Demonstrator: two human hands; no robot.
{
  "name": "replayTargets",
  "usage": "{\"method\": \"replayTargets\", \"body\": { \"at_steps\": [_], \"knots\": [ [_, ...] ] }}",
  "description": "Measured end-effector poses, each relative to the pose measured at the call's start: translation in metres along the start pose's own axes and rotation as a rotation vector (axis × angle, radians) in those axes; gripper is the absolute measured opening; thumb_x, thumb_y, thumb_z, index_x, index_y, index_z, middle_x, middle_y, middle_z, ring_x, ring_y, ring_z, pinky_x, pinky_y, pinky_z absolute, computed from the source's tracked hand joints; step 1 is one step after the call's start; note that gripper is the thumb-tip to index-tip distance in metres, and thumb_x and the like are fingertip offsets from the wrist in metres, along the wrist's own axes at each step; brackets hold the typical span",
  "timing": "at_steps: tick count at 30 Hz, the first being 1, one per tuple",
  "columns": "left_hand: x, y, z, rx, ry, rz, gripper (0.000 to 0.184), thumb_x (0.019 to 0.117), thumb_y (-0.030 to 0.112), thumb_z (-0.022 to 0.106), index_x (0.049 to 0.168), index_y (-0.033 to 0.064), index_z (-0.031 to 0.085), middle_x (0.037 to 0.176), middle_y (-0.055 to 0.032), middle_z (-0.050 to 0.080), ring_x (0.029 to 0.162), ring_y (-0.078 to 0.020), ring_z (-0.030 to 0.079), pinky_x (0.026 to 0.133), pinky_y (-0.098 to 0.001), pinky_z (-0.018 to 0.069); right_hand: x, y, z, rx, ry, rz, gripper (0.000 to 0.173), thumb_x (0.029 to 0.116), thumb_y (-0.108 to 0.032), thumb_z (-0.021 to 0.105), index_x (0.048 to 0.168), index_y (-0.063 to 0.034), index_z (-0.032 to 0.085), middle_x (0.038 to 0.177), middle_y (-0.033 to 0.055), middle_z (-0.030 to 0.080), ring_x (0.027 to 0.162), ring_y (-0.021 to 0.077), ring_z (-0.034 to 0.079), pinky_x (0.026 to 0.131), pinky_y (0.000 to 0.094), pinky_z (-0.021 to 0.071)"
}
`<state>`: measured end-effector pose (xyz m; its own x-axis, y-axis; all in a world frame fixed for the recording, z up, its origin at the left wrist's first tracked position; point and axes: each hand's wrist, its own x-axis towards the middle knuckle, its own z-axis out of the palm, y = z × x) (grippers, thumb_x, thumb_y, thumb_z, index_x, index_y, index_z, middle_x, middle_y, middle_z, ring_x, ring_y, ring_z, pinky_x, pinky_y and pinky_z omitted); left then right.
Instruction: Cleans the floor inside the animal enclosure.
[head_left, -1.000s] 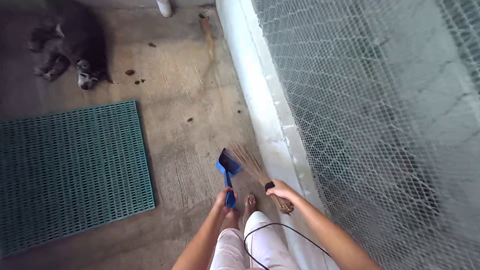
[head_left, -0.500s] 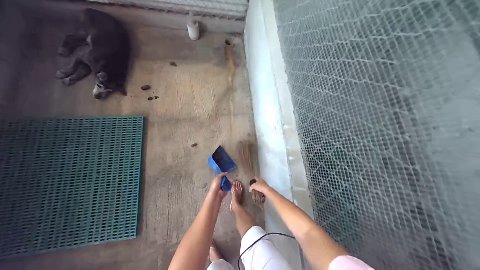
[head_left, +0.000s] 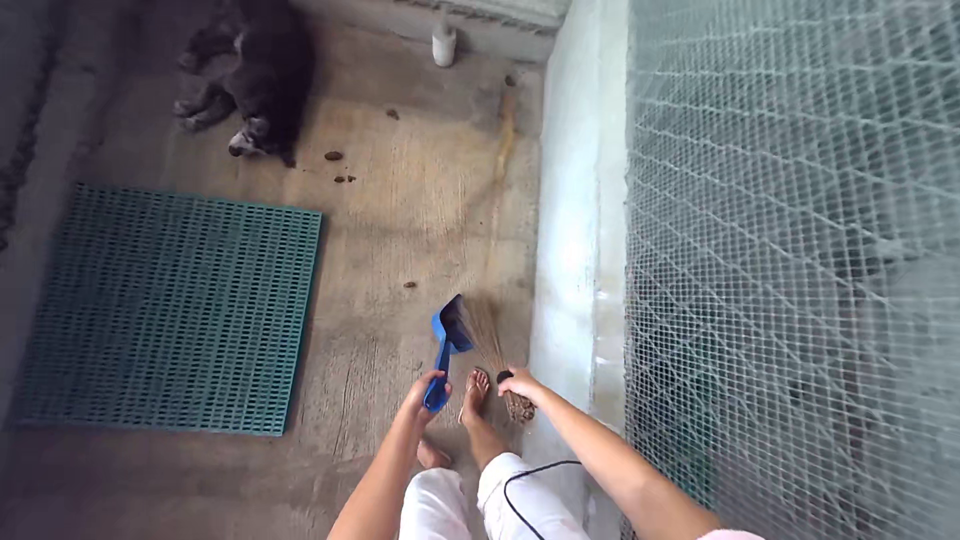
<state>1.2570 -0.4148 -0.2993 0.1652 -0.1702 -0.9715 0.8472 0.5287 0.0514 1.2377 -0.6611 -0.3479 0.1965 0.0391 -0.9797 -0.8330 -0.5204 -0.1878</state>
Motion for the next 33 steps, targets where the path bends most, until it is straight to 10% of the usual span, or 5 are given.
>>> {"method": "replayTargets", "body": {
  "at_steps": [12, 17, 22, 28, 33],
  "knots": [
    [-0.023, 0.082, -0.11, -0.493, -0.066, 0.202, 0.02, 0.1041, 0.013, 0.03, 0.103, 0.0054, 0.048, 0.068, -0.006, 0.059, 0.051, -0.0093, 0.061, 0.047, -0.0185, 0.052, 0.043, -0.18, 0.013, 0.01, 0.211, -0.103, 0.076, 0.0867, -0.009, 0.078, 0.153, 0.0005, 0.042, 0.146, 0.0277, 0.052, 0.137, 0.0383, 0.05, 0.113, 0.0542, 0.041],
    [-0.012, 0.143, -0.086, -0.589, -0.019, 0.233, 0.011, 0.1029, 0.008, 0.036, 0.103, 0.0052, 0.047, 0.069, -0.0074, 0.058, 0.052, -0.0118, 0.06, 0.047, -0.0225, 0.053, 0.049, -0.225, 0.104, -0.334, -0.074, -0.028, 0.074, 0.086, -0.011, 0.079, 0.15, 0.001, 0.045, 0.143, 0.0287, 0.054, 0.135, 0.0395, 0.052, 0.112, 0.0562, 0.0412],
    [-0.028, 0.171, -0.105, -0.621, -0.068, 0.171, 0.013, 0.1023, 0.008, 0.035, 0.104, 0.0043, 0.047, 0.067, -0.0076, 0.058, 0.05, -0.0118, 0.059, 0.046, -0.0217, 0.052, -0.029, -0.289, 0.058, -0.469, -0.187, -0.049, 0.076, 0.0861, -0.008, 0.078, 0.153, -0.0013, 0.044, 0.147, 0.0266, 0.053, 0.138, 0.0382, 0.05, 0.116, 0.0545, 0.0385],
    [-0.062, 0.236, -0.104, -0.584, -0.174, 0.143, 0.02, 0.1049, 0.013, 0.03, 0.101, 0.005, 0.047, 0.065, -0.0064, 0.058, 0.049, -0.0104, 0.06, 0.045, -0.0195, 0.0505, -0.085, -0.408, -0.056, -0.313, -0.12, -0.095, 0.077, 0.0905, 0.002, 0.065, 0.157, -0.0079, 0.028, 0.114, 0.0213, 0.063, 0.074, 0.0253, 0.066, 0.067, 0.0413, 0.0579],
    [-0.048, 0.335, -0.052, -0.632, -0.126, 0.203, 0.016, 0.1055, 0.013, 0.034, 0.102, 0.0049, 0.047, 0.067, -0.0063, 0.058, 0.049, -0.0091, 0.059, 0.044, -0.0181, 0.0498, -0.019, -0.529, -0.086, -0.543, 0.111, -0.169, 0.08, 0.0889, -0.001, 0.074, 0.158, -0.0016, 0.033, 0.149, 0.0292, 0.048, 0.136, 0.0403, 0.05, 0.112, 0.0553, 0.0408]
  ]
}}
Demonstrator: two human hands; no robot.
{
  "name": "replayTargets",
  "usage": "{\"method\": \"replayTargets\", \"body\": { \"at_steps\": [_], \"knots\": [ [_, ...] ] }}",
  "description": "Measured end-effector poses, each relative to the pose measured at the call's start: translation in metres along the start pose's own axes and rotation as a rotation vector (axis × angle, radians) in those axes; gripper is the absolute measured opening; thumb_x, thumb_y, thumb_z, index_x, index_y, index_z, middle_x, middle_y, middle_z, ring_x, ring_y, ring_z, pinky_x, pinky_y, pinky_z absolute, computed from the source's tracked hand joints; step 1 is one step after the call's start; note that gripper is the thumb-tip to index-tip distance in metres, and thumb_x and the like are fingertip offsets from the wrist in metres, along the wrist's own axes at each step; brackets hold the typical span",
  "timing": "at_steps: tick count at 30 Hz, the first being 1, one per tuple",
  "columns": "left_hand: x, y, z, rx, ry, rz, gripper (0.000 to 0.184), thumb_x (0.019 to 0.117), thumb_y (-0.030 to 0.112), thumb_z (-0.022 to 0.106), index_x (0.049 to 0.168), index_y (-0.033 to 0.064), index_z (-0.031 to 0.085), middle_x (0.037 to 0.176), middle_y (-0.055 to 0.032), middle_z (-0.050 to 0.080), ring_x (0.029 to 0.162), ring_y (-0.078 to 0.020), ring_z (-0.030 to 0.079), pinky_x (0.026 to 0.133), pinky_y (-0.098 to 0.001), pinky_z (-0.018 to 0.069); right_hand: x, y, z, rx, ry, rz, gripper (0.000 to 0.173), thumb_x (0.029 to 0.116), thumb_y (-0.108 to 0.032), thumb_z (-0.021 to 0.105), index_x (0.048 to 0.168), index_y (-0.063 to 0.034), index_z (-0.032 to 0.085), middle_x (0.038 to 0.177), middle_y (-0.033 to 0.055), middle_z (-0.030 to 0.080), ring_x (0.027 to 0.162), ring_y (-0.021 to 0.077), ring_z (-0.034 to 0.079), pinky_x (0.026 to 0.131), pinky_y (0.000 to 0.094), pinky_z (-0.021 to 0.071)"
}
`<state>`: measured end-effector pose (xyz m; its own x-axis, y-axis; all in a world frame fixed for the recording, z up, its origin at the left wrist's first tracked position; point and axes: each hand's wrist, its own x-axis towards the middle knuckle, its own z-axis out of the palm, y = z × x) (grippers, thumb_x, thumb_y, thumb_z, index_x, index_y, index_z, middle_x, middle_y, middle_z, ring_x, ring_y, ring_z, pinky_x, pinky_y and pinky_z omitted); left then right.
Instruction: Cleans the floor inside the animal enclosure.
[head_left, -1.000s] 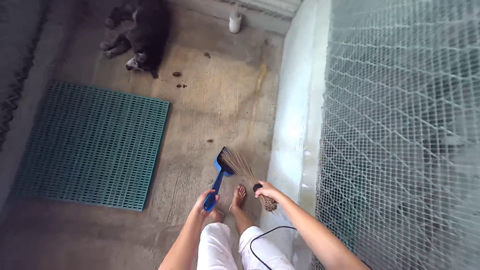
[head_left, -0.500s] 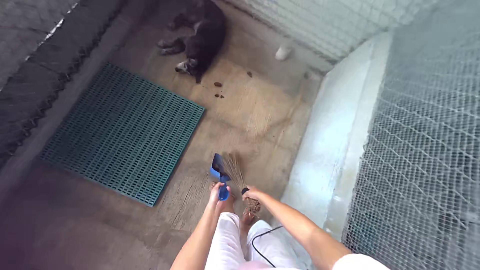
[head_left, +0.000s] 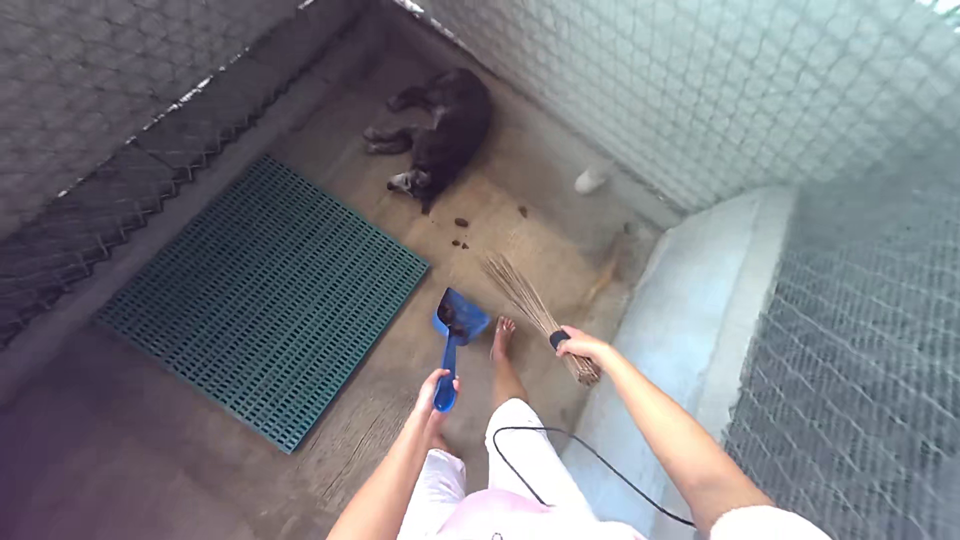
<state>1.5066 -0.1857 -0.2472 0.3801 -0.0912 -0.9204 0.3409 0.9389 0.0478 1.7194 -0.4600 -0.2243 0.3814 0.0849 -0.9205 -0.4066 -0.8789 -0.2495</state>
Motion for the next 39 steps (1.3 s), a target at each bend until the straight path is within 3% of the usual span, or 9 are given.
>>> {"method": "replayTargets", "body": {
  "at_steps": [3, 7, 9, 14, 19, 27, 31, 35, 39],
  "knots": [
    [0.047, 0.027, 0.056, -0.006, 0.013, 0.028, 0.016, 0.1068, 0.016, 0.037, 0.107, 0.0053, 0.048, 0.07, -0.007, 0.058, 0.05, -0.0102, 0.059, 0.045, -0.0197, 0.0502, 0.081, -0.058, -0.041, -0.157, 0.117, -0.064, 0.07, 0.0897, -0.007, 0.075, 0.152, 0.0021, 0.043, 0.144, 0.0295, 0.053, 0.136, 0.0416, 0.051, 0.113, 0.0577, 0.0395],
    [0.098, 0.07, 0.137, -0.061, 0.09, 0.066, 0.016, 0.1067, 0.016, 0.038, 0.108, 0.0048, 0.049, 0.069, -0.0073, 0.058, 0.05, -0.0104, 0.059, 0.044, -0.0199, 0.0509, 0.177, -0.145, -0.111, -0.162, 0.103, -0.11, 0.078, 0.0944, -0.007, 0.068, 0.161, -0.0019, 0.027, 0.151, 0.0287, 0.048, 0.141, 0.0413, 0.047, 0.116, 0.0569, 0.0375],
    [0.122, 0.087, 0.172, -0.095, 0.111, 0.086, 0.015, 0.1065, 0.016, 0.038, 0.107, 0.0047, 0.049, 0.069, -0.0071, 0.058, 0.05, -0.0104, 0.059, 0.045, -0.0202, 0.0512, 0.218, -0.182, -0.138, -0.17, 0.115, -0.119, 0.076, 0.0953, -0.012, 0.069, 0.16, -0.0043, 0.03, 0.15, 0.0272, 0.05, 0.141, 0.0403, 0.048, 0.116, 0.0564, 0.0378],
    [0.16, 0.131, 0.245, -0.2, 0.197, 0.149, 0.01, 0.1032, 0.01, 0.04, 0.103, 0.0051, 0.049, 0.07, -0.0074, 0.058, 0.05, -0.0107, 0.06, 0.046, -0.0202, 0.0529, 0.287, -0.224, -0.143, -0.428, 0.03, -0.055, 0.073, 0.0885, -0.015, 0.075, 0.153, -0.0012, 0.042, 0.143, 0.0267, 0.056, 0.133, 0.0414, 0.055, 0.109, 0.0598, 0.0448],
    [0.166, 0.139, 0.274, -0.272, 0.219, 0.155, 0.013, 0.103, 0.011, 0.038, 0.098, 0.0054, 0.049, 0.066, -0.0067, 0.058, 0.048, -0.01, 0.059, 0.044, -0.0191, 0.0518, 0.256, -0.17, -0.128, -0.702, -0.232, -0.064, 0.082, 0.0854, -0.012, 0.076, 0.155, -0.0017, 0.035, 0.138, 0.0301, 0.057, 0.127, 0.0459, 0.058, 0.103, 0.063, 0.0478],
    [0.175, 0.135, 0.264, -0.246, 0.209, 0.101, 0.016, 0.1035, 0.012, 0.036, 0.1, 0.0041, 0.049, 0.065, -0.0069, 0.057, 0.047, -0.0089, 0.058, 0.042, -0.017, 0.0492, 0.19, -0.172, -0.243, -0.689, -0.25, -0.004, 0.093, 0.0882, -0.01, 0.077, 0.165, -0.0159, 0.025, 0.147, 0.0279, 0.053, 0.136, 0.0459, 0.052, 0.111, 0.0632, 0.0406],
    [0.178, 0.133, 0.267, -0.243, 0.222, 0.083, 0.015, 0.104, 0.012, 0.036, 0.101, 0.0045, 0.048, 0.065, -0.0071, 0.057, 0.047, -0.0096, 0.059, 0.043, -0.0177, 0.0499, 0.233, -0.179, -0.201, -0.522, -0.136, 0.008, 0.085, 0.0893, -0.014, 0.074, 0.163, -0.0126, 0.03, 0.141, 0.0275, 0.058, 0.131, 0.0436, 0.056, 0.108, 0.0619, 0.0445],
    [0.177, 0.13, 0.269, -0.196, 0.231, 0.073, 0.012, 0.1033, 0.01, 0.036, 0.102, 0.0043, 0.047, 0.066, -0.0077, 0.057, 0.047, -0.0103, 0.059, 0.043, -0.0185, 0.0508, 0.24, -0.16, -0.124, -0.578, -0.332, -0.013, 0.072, 0.0889, -0.014, 0.074, 0.153, -0.004, 0.042, 0.136, 0.028, 0.06, 0.126, 0.0427, 0.06, 0.104, 0.0611, 0.0477],
    [0.164, 0.121, 0.266, -0.033, 0.195, -0.004, 0.014, 0.1044, 0.009, 0.033, 0.103, 0.0042, 0.046, 0.066, -0.0064, 0.056, 0.048, -0.0094, 0.057, 0.045, -0.0186, 0.0503, 0.201, -0.143, -0.166, -0.642, -0.403, -0.026, 0.084, 0.0871, -0.011, 0.076, 0.161, -0.0138, 0.035, 0.141, 0.0281, 0.057, 0.131, 0.0454, 0.055, 0.106, 0.0644, 0.0445]
  ]
}}
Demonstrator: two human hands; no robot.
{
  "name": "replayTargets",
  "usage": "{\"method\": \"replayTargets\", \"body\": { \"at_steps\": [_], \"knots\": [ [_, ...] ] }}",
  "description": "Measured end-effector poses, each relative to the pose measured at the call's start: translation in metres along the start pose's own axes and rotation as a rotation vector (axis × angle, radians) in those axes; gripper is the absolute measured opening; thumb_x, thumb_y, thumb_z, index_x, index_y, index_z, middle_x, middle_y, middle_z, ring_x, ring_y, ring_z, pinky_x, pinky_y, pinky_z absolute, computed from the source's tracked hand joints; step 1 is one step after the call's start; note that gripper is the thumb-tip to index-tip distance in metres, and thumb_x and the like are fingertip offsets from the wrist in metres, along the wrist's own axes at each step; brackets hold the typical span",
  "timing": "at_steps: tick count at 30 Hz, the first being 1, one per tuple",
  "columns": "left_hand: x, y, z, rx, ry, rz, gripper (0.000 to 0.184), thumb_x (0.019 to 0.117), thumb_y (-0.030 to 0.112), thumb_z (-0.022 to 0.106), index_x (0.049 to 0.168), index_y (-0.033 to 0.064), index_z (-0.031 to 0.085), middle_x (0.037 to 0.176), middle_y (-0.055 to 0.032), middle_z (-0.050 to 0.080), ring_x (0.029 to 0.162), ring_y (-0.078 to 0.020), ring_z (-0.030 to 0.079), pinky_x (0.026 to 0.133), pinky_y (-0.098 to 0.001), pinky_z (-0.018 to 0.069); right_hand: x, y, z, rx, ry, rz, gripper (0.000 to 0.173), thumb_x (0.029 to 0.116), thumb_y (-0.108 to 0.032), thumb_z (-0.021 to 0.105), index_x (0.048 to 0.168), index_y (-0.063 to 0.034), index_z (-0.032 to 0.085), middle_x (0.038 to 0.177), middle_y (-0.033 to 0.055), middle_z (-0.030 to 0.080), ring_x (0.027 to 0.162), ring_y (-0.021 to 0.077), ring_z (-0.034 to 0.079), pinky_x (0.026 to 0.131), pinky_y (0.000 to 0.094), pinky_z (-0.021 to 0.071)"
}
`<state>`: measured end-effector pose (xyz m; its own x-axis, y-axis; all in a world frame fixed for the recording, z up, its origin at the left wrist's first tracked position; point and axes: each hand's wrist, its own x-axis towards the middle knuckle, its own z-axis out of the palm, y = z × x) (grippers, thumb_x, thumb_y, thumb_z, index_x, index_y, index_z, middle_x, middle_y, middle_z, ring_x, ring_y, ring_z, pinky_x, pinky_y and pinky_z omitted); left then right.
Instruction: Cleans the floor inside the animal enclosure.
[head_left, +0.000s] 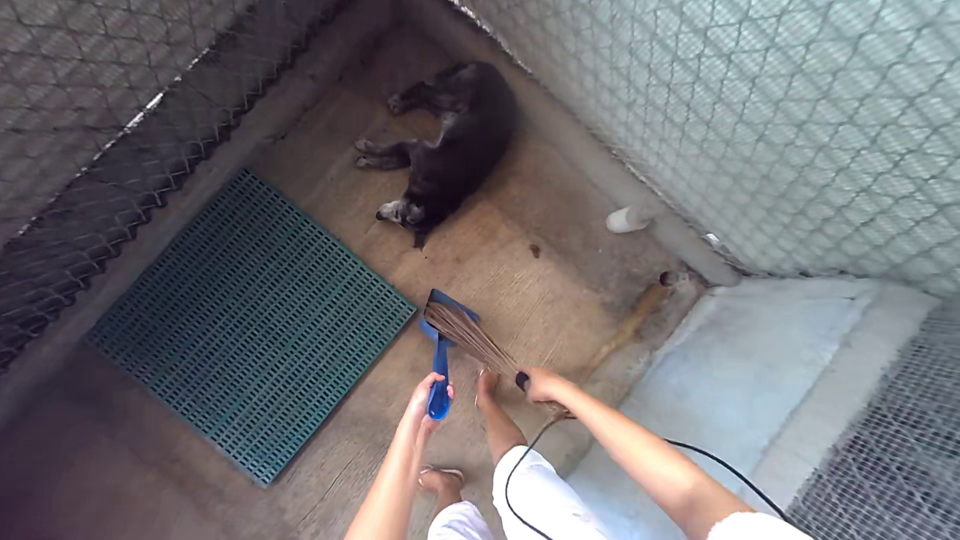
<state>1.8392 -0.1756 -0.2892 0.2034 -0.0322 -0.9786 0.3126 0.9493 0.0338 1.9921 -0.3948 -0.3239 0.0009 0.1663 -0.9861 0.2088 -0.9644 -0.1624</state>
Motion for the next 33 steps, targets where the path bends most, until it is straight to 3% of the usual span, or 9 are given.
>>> {"method": "replayTargets", "body": {
  "at_steps": [3, 6, 11, 14, 16, 20, 25, 29, 33],
  "knots": [
    [-0.007, -0.013, -0.002, 0.116, -0.04, -0.022, 0.015, 0.1045, 0.008, 0.031, 0.104, 0.0045, 0.046, 0.068, -0.0057, 0.056, 0.05, -0.0089, 0.057, 0.045, -0.0186, 0.0502, -0.044, 0.078, -0.053, 0.167, 0.098, -0.025, 0.092, 0.079, -0.005, 0.084, 0.159, -0.0151, 0.041, 0.15, 0.0258, 0.052, 0.138, 0.0448, 0.049, 0.112, 0.0642, 0.0396],
    [-0.005, -0.018, 0.013, 0.176, -0.067, -0.035, 0.015, 0.1048, 0.008, 0.031, 0.107, 0.0047, 0.046, 0.071, -0.0055, 0.056, 0.05, -0.0081, 0.057, 0.045, -0.0179, 0.0496, -0.07, 0.138, -0.096, 0.394, 0.256, 0.034, 0.091, 0.0801, -0.002, 0.085, 0.159, -0.0091, 0.039, 0.155, 0.0247, 0.046, 0.143, 0.0403, 0.045, 0.117, 0.057, 0.0354],
    [0.023, -0.02, 0.084, 0.125, -0.13, -0.026, 0.017, 0.1055, 0.011, 0.034, 0.103, 0.0024, 0.049, 0.071, -0.0074, 0.059, 0.051, -0.0091, 0.059, 0.046, -0.0187, 0.0514, 0.001, 0.155, -0.127, 0.688, 0.599, 0.199, 0.085, 0.0851, -0.008, 0.081, 0.158, -0.0043, 0.037, 0.151, 0.0276, 0.049, 0.142, 0.0412, 0.046, 0.117, 0.0583, 0.0364],
    [0.035, -0.028, 0.161, 0.044, -0.074, 0.008, 0.011, 0.1044, 0.011, 0.041, 0.106, 0.0039, 0.049, 0.071, -0.0072, 0.058, 0.051, -0.0108, 0.059, 0.047, -0.0216, 0.0528, 0.039, 0.132, -0.124, 0.654, 0.476, 0.214, 0.068, 0.0887, -0.01, 0.077, 0.15, -0.0017, 0.048, 0.144, 0.0284, 0.054, 0.136, 0.0405, 0.052, 0.113, 0.0573, 0.0406],
    [0.041, -0.038, 0.21, 0.036, -0.071, 0.023, 0.01, 0.1052, 0.011, 0.042, 0.111, 0.0045, 0.047, 0.076, -0.0071, 0.056, 0.054, -0.0121, 0.058, 0.051, -0.0242, 0.0542, 0.045, 0.116, -0.105, 0.496, 0.323, 0.181, 0.067, 0.089, -0.011, 0.077, 0.149, -0.0014, 0.048, 0.141, 0.0289, 0.056, 0.133, 0.0418, 0.054, 0.111, 0.0584, 0.0423],
    [0.057, -0.061, 0.263, 0.0, -0.056, 0.018, 0.009, 0.1078, 0.013, 0.043, 0.112, 0.0053, 0.044, 0.076, -0.0075, 0.053, 0.057, -0.0147, 0.057, 0.059, -0.0278, 0.0565, -0.005, 0.131, -0.088, 0.253, 0.159, 0.097, 0.078, 0.0886, -0.012, 0.078, 0.157, -0.0068, 0.041, 0.144, 0.0296, 0.054, 0.135, 0.0454, 0.051, 0.111, 0.0627, 0.0399],
    [0.059, -0.065, 0.254, -0.011, -0.057, 0.022, 0.012, 0.1069, 0.012, 0.043, 0.116, 0.0051, 0.043, 0.082, -0.009, 0.053, 0.059, -0.0152, 0.057, 0.058, -0.0271, 0.0557, -0.087, 0.176, -0.142, 0.325, 0.297, 0.107, 0.086, 0.0822, -0.007, 0.084, 0.157, -0.0088, 0.042, 0.15, 0.025, 0.051, 0.14, 0.0412, 0.048, 0.116, 0.0585, 0.0363],
    [0.051, -0.064, 0.229, 0.002, -0.092, 0.015, 0.009, 0.1076, 0.014, 0.043, 0.111, 0.0059, 0.044, 0.076, -0.0082, 0.056, 0.057, -0.0144, 0.059, 0.057, -0.0264, 0.0562, -0.017, 0.152, -0.139, 0.444, 0.457, 0.145, 0.078, 0.0857, -0.013, 0.081, 0.155, -0.0079, 0.045, 0.147, 0.0266, 0.054, 0.138, 0.0425, 0.05, 0.114, 0.0613, 0.0386],
    [0.046, -0.058, 0.202, -0.002, -0.119, 0.02, 0.008, 0.1066, 0.013, 0.044, 0.107, 0.0059, 0.047, 0.068, -0.0061, 0.059, 0.055, -0.0129, 0.061, 0.055, -0.025, 0.0555, 0.027, 0.084, -0.091, 0.337, 0.241, 0.131, 0.059, 0.0907, -0.017, 0.077, 0.143, 0.0008, 0.055, 0.137, 0.0293, 0.059, 0.129, 0.0421, 0.057, 0.108, 0.0596, 0.0442]
  ]
}}
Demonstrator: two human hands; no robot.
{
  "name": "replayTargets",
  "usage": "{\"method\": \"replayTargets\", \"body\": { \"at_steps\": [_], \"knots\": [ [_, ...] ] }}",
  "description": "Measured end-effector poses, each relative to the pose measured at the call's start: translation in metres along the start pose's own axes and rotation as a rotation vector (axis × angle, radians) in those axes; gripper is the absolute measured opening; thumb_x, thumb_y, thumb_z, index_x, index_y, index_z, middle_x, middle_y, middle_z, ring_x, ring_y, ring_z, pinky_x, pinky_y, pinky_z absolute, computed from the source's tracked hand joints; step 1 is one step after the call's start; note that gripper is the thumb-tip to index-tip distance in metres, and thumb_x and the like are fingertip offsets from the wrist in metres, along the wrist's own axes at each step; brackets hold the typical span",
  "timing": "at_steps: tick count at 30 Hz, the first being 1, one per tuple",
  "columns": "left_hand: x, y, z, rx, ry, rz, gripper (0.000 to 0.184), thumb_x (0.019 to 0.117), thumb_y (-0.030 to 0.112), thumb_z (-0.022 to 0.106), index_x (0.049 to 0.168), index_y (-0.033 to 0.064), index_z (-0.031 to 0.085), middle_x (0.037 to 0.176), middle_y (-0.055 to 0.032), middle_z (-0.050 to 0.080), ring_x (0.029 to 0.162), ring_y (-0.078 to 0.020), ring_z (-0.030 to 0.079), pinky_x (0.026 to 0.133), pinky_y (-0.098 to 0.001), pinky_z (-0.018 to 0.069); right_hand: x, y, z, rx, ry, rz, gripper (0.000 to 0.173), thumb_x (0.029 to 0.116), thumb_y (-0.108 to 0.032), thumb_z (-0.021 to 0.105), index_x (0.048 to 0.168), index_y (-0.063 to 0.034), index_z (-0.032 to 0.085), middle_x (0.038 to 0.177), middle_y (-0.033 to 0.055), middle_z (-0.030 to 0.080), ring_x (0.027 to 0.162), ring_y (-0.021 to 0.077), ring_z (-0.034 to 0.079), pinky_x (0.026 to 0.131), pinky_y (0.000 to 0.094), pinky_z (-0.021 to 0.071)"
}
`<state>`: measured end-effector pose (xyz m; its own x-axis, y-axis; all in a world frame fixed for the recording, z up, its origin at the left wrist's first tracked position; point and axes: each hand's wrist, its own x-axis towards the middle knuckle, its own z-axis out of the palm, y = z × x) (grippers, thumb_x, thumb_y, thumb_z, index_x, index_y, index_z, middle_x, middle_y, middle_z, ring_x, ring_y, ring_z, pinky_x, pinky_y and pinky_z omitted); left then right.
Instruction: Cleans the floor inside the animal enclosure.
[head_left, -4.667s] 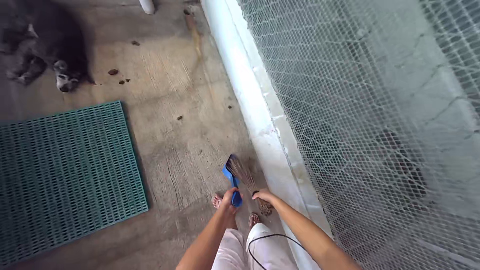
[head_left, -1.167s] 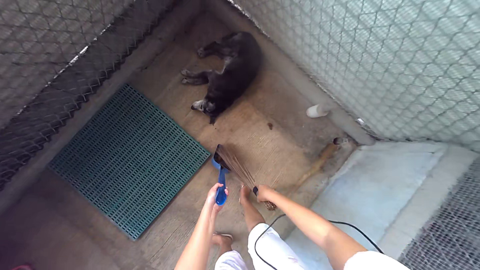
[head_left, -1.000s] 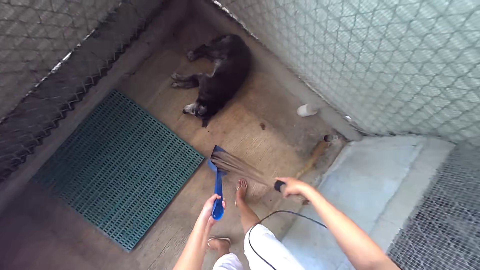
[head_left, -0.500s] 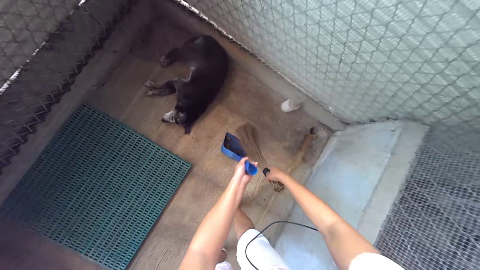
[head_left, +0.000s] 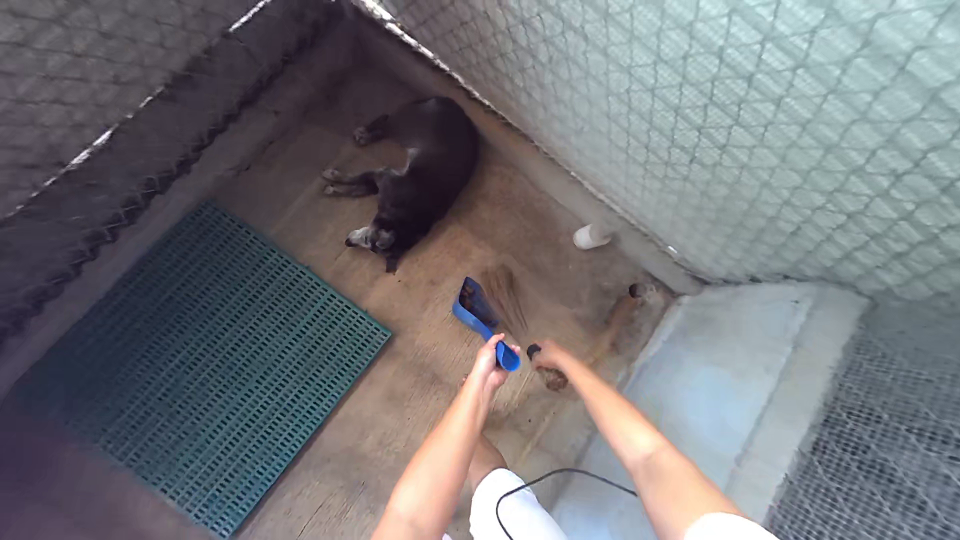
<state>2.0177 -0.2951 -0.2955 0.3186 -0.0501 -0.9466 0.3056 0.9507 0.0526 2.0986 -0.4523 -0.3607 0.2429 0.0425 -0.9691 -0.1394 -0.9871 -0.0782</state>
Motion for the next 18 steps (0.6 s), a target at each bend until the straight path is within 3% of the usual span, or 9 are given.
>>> {"method": "replayTargets", "body": {
  "at_steps": [3, 7, 10, 12, 14, 16, 18],
  "knots": [
    [-0.009, 0.004, -0.046, -0.021, -0.026, -0.047, 0.004, 0.1045, 0.009, 0.045, 0.106, 0.0063, 0.048, 0.067, -0.0059, 0.058, 0.052, -0.0127, 0.06, 0.051, -0.0241, 0.0546, -0.043, -0.007, 0.028, -0.147, -0.095, -0.047, 0.055, 0.0882, -0.019, 0.079, 0.135, 0.0026, 0.06, 0.13, 0.029, 0.062, 0.123, 0.0416, 0.06, 0.105, 0.0601, 0.0452],
    [-0.04, -0.002, -0.154, -0.089, -0.105, -0.064, 0.009, 0.1022, 0.008, 0.04, 0.102, 0.0047, 0.049, 0.067, -0.0053, 0.056, 0.05, -0.0101, 0.057, 0.046, -0.0207, 0.0509, -0.133, 0.025, -0.027, -0.293, -0.088, -0.199, 0.07, 0.0858, -0.017, 0.082, 0.149, -0.0091, 0.054, 0.14, 0.0248, 0.06, 0.133, 0.0404, 0.055, 0.113, 0.0597, 0.04],
    [-0.09, -0.015, -0.25, -0.193, -0.18, -0.064, 0.019, 0.103, 0.011, 0.035, 0.107, 0.0027, 0.051, 0.075, -0.006, 0.06, 0.052, -0.007, 0.058, 0.045, -0.0169, 0.0494, -0.206, 0.048, -0.055, -0.203, 0.04, -0.18, 0.065, 0.0938, -0.019, 0.077, 0.153, -0.0114, 0.05, 0.147, 0.0234, 0.056, 0.136, 0.0372, 0.054, 0.116, 0.054, 0.0391],
    [-0.134, -0.034, -0.309, -0.261, -0.278, -0.018, 0.023, 0.1025, 0.012, 0.031, 0.11, 0.0028, 0.051, 0.081, -0.0061, 0.063, 0.054, -0.0055, 0.06, 0.046, -0.015, 0.0497, -0.238, 0.06, -0.048, -0.007, 0.126, -0.154, 0.058, 0.0991, -0.015, 0.069, 0.153, -0.011, 0.049, 0.138, 0.023, 0.061, 0.118, 0.0339, 0.065, 0.103, 0.0497, 0.0498],
    [-0.184, -0.063, -0.355, -0.296, -0.376, 0.086, 0.025, 0.099, 0.009, 0.033, 0.115, 0.0055, 0.051, 0.086, -0.0058, 0.065, 0.057, -0.0053, 0.062, 0.048, -0.015, 0.0512, -0.253, 0.067, -0.018, 0.251, 0.137, -0.212, 0.049, 0.1025, -0.009, 0.059, 0.149, -0.0035, 0.046, 0.106, 0.0186, 0.068, 0.081, 0.0259, 0.07, 0.075, 0.0414, 0.06],
    [-0.232, -0.097, -0.39, -0.33, -0.434, 0.207, 0.029, 0.0942, 0.007, 0.039, 0.121, 0.0083, 0.05, 0.087, -0.0052, 0.066, 0.058, -0.0053, 0.063, 0.049, -0.0154, 0.0517, -0.258, 0.065, 0.032, 0.49, 0.011, -0.31, 0.035, 0.097, -0.015, 0.048, 0.131, -0.0036, 0.05, 0.079, 0.0071, 0.068, 0.064, 0.0162, 0.069, 0.061, 0.0321, 0.0608],
    [-0.279, -0.134, -0.421, -0.421, -0.499, 0.305, 0.034, 0.0908, 0.008, 0.045, 0.124, 0.0097, 0.05, 0.09, -0.0055, 0.067, 0.06, -0.0057, 0.064, 0.05, -0.0154, 0.0526, -0.26, 0.04, 0.104, 0.699, -0.073, -0.362, 0.027, 0.0938, -0.022, 0.044, 0.11, -0.0068, 0.059, 0.065, 0.0007, 0.064, 0.053, 0.0103, 0.064, 0.049, 0.0266, 0.0563]
  ]
}}
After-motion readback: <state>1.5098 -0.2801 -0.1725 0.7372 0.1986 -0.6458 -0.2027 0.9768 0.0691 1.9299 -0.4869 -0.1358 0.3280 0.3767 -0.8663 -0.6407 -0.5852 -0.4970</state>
